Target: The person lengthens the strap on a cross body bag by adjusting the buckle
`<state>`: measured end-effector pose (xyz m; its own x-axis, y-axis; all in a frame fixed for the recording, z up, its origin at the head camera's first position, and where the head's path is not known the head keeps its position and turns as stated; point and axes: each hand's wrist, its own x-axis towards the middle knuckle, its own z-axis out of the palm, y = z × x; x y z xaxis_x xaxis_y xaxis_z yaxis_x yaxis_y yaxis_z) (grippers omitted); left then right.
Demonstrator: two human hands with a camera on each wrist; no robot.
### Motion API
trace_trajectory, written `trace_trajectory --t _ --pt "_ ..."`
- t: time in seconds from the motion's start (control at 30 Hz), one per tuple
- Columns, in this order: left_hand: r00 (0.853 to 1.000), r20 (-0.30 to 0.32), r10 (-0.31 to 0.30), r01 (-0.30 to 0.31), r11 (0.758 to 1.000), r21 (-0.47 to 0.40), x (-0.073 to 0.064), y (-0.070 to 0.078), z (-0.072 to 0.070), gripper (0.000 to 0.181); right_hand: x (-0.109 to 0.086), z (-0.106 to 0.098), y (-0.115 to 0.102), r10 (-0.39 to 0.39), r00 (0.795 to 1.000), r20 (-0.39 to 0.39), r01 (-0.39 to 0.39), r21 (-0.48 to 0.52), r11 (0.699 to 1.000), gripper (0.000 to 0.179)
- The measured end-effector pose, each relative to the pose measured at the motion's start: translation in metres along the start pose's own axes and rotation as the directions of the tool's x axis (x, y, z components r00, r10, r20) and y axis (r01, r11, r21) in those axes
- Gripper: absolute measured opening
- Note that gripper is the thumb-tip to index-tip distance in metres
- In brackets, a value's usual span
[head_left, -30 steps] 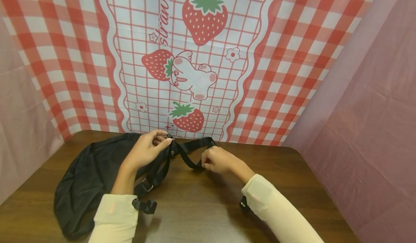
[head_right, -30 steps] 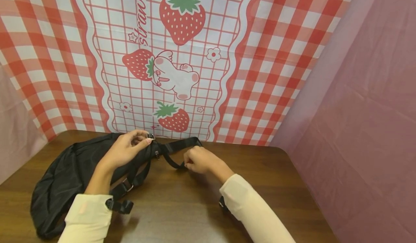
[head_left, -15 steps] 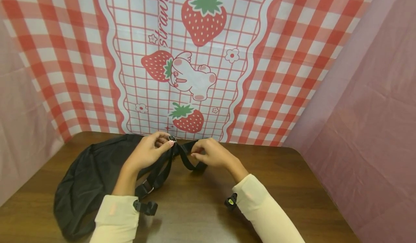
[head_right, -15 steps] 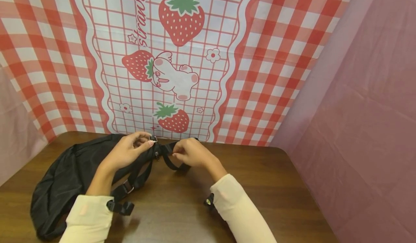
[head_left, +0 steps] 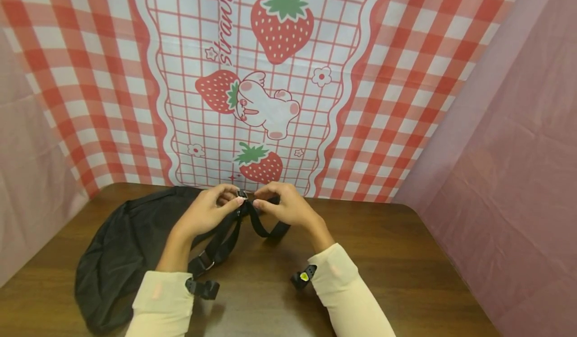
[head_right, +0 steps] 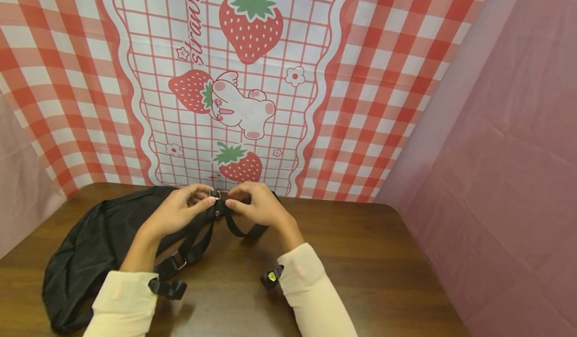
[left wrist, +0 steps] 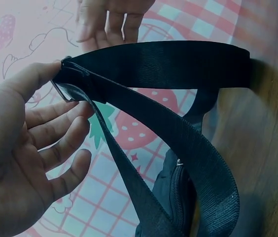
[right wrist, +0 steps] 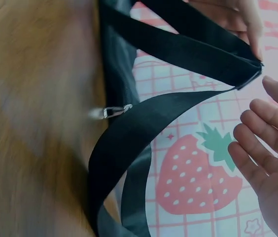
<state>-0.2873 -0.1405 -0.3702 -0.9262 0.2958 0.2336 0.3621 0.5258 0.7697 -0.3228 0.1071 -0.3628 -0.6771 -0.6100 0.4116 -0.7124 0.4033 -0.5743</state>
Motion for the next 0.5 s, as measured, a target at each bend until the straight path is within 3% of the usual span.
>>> trace_trajectory --t 0.27,0.5 --pt "1.0 0.008 0.029 -0.029 1.0 -0.004 0.0009 0.0003 0.0013 0.056 0.0022 0.0033 -0.0005 -0.011 0.999 -0.037 0.014 0.087 0.996 0.029" --pt "0.998 0.019 0.062 -0.062 0.998 -0.004 0.0009 0.0028 0.002 0.055 0.0014 0.0078 0.0006 0.025 0.999 -0.025 -0.02 0.151 0.988 0.035"
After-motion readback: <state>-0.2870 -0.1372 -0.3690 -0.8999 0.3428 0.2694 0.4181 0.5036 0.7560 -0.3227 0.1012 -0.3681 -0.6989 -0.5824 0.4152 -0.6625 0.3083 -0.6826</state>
